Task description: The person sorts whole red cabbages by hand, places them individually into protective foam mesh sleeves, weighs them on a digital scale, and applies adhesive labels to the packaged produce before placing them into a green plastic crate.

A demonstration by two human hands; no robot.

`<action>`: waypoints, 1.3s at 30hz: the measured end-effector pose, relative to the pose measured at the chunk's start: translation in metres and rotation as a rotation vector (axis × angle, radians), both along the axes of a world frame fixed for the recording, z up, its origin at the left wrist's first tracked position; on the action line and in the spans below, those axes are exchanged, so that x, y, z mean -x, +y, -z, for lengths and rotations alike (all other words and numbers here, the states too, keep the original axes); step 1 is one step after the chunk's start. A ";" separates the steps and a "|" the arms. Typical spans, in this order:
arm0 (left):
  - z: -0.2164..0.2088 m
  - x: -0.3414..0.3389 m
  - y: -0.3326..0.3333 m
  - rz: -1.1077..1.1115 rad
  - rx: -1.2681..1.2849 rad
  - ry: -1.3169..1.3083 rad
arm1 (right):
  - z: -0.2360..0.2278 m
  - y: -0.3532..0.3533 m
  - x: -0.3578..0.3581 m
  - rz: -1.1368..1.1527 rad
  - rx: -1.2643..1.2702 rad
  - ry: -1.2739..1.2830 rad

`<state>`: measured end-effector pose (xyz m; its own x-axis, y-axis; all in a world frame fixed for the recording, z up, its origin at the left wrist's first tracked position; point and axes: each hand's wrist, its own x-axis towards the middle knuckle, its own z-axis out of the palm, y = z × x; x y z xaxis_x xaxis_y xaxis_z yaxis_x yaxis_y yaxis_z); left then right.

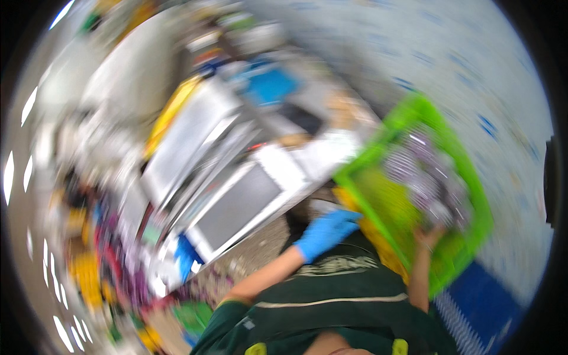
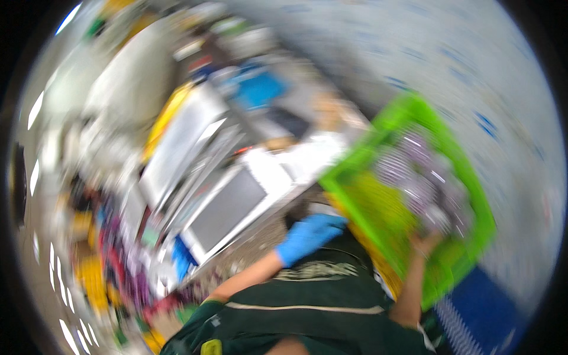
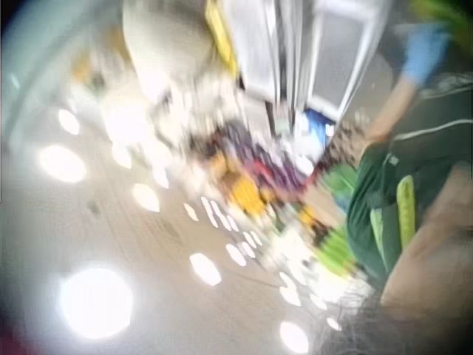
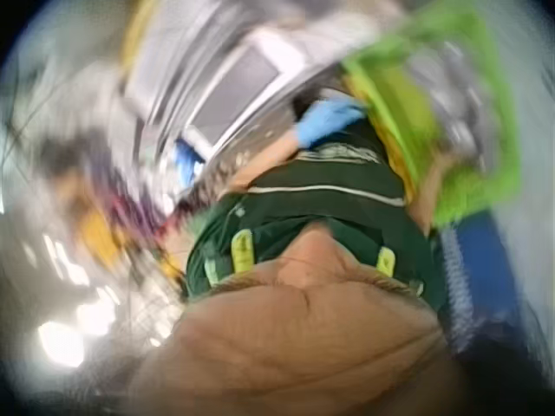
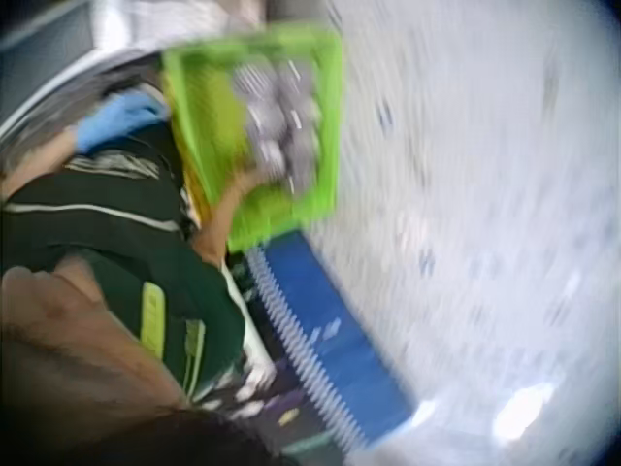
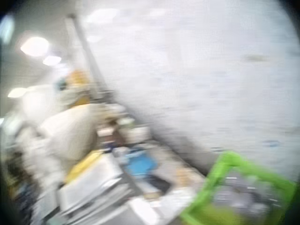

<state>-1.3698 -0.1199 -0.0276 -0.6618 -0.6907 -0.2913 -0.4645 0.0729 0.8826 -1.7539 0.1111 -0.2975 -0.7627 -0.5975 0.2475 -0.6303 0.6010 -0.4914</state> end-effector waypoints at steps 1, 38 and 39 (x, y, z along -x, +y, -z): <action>0.011 -0.025 0.009 -0.053 0.062 -0.003 | -0.006 -0.005 0.000 0.108 0.147 -0.326; -0.055 -0.749 -0.024 -1.061 0.426 -0.137 | -0.349 -0.359 -0.910 -1.621 0.029 -1.548; -0.069 -0.698 -0.046 -1.188 -0.027 0.701 | -0.351 -0.359 -0.898 -1.640 0.160 -1.450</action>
